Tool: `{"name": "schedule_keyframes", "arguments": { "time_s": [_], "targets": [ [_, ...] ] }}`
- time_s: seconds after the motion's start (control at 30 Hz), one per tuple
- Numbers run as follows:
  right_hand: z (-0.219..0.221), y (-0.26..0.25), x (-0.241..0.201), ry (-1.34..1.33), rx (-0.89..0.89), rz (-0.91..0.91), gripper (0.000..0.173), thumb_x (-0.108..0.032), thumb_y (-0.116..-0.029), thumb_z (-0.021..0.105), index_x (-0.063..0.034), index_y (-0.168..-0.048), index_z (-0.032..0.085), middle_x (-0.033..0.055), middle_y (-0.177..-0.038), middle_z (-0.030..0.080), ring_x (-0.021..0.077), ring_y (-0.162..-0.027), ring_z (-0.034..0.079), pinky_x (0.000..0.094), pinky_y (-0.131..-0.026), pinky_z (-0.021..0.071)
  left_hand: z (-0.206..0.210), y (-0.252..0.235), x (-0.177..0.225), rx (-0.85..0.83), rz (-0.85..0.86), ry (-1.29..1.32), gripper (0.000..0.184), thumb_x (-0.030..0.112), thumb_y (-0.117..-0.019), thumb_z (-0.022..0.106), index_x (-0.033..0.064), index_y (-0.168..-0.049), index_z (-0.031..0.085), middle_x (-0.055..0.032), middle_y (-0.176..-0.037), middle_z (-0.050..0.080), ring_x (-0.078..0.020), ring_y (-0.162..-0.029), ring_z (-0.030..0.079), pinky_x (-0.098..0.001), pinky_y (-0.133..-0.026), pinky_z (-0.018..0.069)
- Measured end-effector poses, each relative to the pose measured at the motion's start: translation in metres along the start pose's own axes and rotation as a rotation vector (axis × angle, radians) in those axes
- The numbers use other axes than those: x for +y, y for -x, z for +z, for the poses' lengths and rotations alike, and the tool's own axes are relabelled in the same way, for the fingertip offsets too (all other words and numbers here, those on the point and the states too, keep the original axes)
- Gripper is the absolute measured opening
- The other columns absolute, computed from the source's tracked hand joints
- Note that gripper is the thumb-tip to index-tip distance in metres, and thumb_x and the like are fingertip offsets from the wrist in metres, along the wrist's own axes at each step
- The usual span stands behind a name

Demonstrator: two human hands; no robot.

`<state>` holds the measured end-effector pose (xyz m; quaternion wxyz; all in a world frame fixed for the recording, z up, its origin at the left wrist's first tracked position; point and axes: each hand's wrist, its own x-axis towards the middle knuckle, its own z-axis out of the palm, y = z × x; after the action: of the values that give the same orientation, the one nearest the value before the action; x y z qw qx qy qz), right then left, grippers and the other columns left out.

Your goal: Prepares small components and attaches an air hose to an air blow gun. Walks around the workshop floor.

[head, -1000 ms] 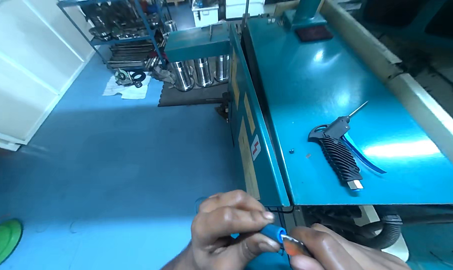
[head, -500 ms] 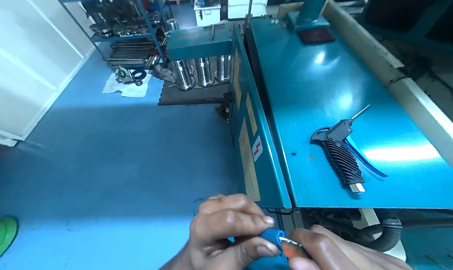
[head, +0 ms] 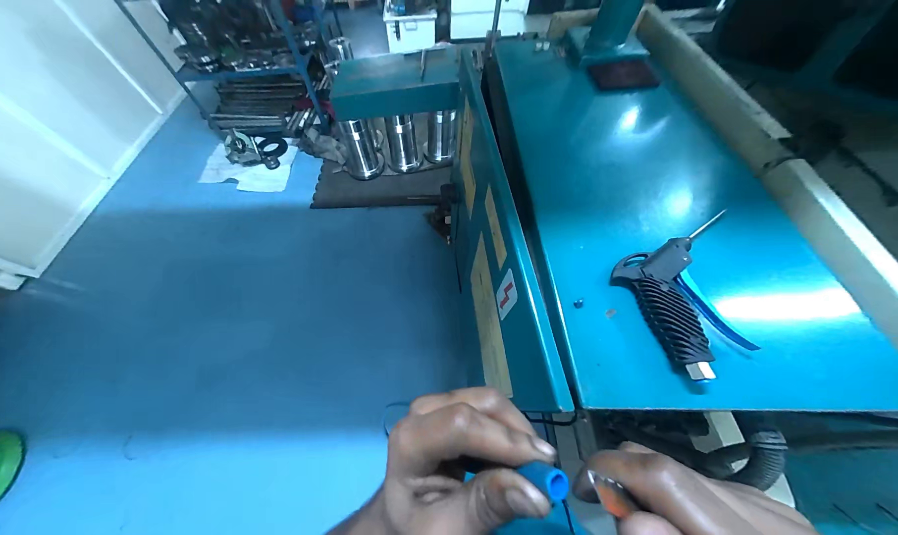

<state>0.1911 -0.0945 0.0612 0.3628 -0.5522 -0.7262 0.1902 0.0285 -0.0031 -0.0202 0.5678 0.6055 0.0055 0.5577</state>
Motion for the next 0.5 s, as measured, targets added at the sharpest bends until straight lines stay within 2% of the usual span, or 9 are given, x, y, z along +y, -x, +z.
{"name": "schedule_keyframes", "arguments": {
  "time_s": [0.13,0.37,0.5],
  "targets": [
    [0.0037,0.0015,0.0007,0.009,-0.016,-0.025,0.048,-0.031,-0.1127,0.037,0.0018,-0.092,0.065,0.0148,-0.071,0.063,0.0198,-0.062,0.061,0.0309,-0.054,0.0451,0.0,0.0008,-0.0005,-0.004,-0.01,0.027,0.019,0.021,-0.1041,0.061,0.0052,-0.113,0.067,-0.0012,-0.1,0.068,-0.0009,-0.087,0.065,-0.0144,-0.075,0.0534],
    [0.0058,0.0027,-0.0028,0.113,-0.028,-0.07,0.047,-0.03,-0.1121,0.04,0.0006,-0.09,0.066,0.0138,-0.067,0.06,0.0234,-0.058,0.058,0.0334,-0.051,0.0428,0.0033,0.0023,0.0003,-0.007,-0.005,0.016,0.02,0.021,-0.1038,0.061,0.0035,-0.111,0.067,-0.0022,-0.097,0.068,-0.001,-0.087,0.064,-0.0142,-0.077,0.0534],
    [0.0059,0.0042,-0.0031,0.153,-0.018,-0.08,0.05,-0.032,-0.1124,0.038,0.0015,-0.089,0.066,0.015,-0.067,0.06,0.0249,-0.057,0.057,0.0349,-0.049,0.0409,0.0024,0.0019,0.0023,-0.026,-0.002,-0.007,0.02,0.02,-0.1041,0.061,0.0028,-0.111,0.067,-0.0024,-0.098,0.068,-0.0009,-0.089,0.065,-0.0139,-0.078,0.0535]
  ]
}}
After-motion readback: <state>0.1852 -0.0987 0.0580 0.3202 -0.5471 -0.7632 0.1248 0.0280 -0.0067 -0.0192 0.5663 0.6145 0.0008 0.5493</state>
